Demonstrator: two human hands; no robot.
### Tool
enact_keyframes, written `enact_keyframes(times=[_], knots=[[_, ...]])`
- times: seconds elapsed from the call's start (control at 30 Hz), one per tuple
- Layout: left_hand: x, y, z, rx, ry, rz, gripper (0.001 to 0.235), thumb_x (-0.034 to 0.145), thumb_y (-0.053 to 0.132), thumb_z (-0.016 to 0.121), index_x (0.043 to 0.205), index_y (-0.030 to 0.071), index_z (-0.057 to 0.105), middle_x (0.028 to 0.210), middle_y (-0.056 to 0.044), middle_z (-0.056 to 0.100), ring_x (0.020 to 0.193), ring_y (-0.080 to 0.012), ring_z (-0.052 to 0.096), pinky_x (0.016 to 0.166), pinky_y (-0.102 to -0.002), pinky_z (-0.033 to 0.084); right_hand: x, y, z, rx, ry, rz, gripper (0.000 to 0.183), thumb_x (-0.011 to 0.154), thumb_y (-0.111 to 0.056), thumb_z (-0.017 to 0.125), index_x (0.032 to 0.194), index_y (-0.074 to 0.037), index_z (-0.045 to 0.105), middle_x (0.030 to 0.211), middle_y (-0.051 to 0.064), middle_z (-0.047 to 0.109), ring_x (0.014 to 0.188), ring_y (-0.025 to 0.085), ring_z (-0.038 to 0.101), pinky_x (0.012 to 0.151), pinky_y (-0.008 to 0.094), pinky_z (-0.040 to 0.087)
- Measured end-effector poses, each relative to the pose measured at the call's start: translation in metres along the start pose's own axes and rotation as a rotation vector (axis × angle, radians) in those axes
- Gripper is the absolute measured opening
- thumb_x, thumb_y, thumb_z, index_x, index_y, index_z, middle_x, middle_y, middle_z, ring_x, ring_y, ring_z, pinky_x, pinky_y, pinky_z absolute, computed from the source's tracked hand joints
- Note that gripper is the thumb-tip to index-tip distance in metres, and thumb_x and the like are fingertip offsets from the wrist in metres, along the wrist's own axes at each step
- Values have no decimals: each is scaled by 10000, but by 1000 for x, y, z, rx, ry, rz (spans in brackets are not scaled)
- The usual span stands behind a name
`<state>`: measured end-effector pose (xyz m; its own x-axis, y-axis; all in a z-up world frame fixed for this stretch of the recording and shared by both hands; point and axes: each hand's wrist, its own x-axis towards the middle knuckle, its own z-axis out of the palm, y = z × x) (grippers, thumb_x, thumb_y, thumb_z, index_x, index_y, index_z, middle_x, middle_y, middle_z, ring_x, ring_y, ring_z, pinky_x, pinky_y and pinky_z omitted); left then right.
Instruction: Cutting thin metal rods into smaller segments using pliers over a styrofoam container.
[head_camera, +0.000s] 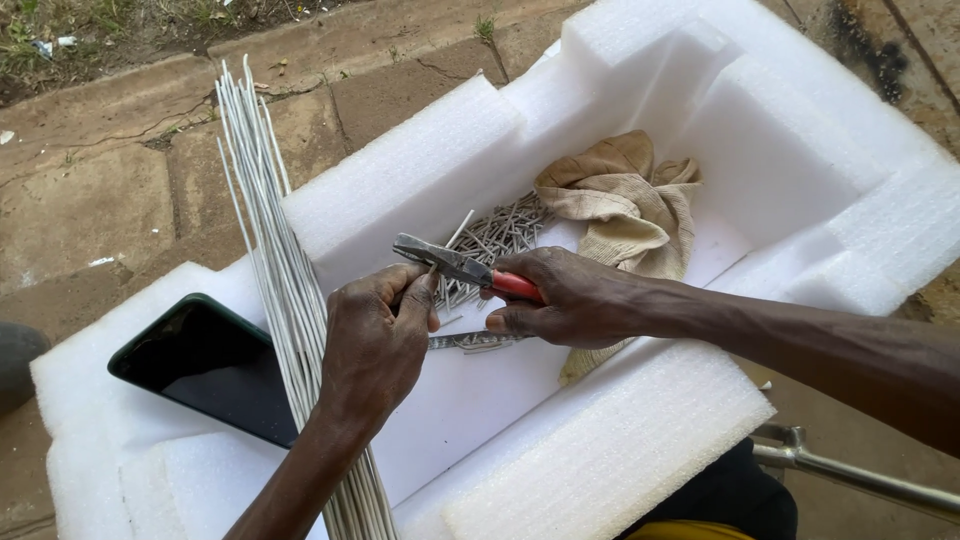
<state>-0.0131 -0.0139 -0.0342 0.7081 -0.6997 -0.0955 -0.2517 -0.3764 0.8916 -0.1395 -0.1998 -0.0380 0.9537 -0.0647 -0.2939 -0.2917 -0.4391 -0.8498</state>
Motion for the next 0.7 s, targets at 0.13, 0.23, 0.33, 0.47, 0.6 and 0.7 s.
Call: enact_keyframes(times=[0.13, 0.23, 0.33, 0.47, 0.6, 0.7], knots=[[1, 8, -4, 18, 11, 41, 214, 982, 20, 576, 1016, -20, 784, 548, -106, 660, 405, -110, 494, 377, -219, 378, 7, 7, 6, 23, 42, -25, 219, 906, -314, 763, 957, -106, 718, 699, 139, 654, 652, 290, 679, 617, 394, 544], [0, 6, -8, 47, 14, 70, 205, 978, 25, 583, 969, -3, 786, 526, -96, 652, 392, -110, 491, 365, -212, 365, 9, 9, 13, 35, 48, -25, 163, 933, -250, 736, 940, -90, 705, 690, 153, 662, 648, 292, 682, 605, 386, 543], [3, 8, -8, 34, 10, 63, 245, 969, 10, 570, 864, 8, 791, 491, -90, 638, 374, -111, 475, 356, -225, 357, 11, 12, 9, 44, 41, -11, 111, 949, -209, 712, 944, -98, 714, 700, 144, 683, 626, 276, 659, 593, 386, 536], [4, 8, -5, 41, 37, 35, 222, 987, 45, 573, 958, -11, 785, 490, -107, 622, 376, -112, 460, 360, -238, 364, 16, 11, 8, 25, 43, -70, 165, 989, -196, 635, 1034, -53, 706, 737, 210, 696, 670, 342, 705, 634, 422, 565], [4, 2, -4, 318, 69, 4, 316, 1022, 174, 611, 737, 99, 725, 529, 21, 434, 459, -99, 310, 424, -355, 236, 17, 10, 4, -138, -47, -23, 348, 1032, -446, 525, 842, -156, 523, 633, -11, 545, 547, 154, 477, 536, 333, 389], [10, -12, -13, 463, 148, 153, 278, 1019, 122, 566, 787, 93, 718, 486, 7, 508, 381, -109, 391, 343, -328, 360, 16, 12, 3, -150, -30, -37, 331, 1033, -442, 511, 869, -160, 562, 635, -5, 532, 538, 160, 462, 534, 338, 378]])
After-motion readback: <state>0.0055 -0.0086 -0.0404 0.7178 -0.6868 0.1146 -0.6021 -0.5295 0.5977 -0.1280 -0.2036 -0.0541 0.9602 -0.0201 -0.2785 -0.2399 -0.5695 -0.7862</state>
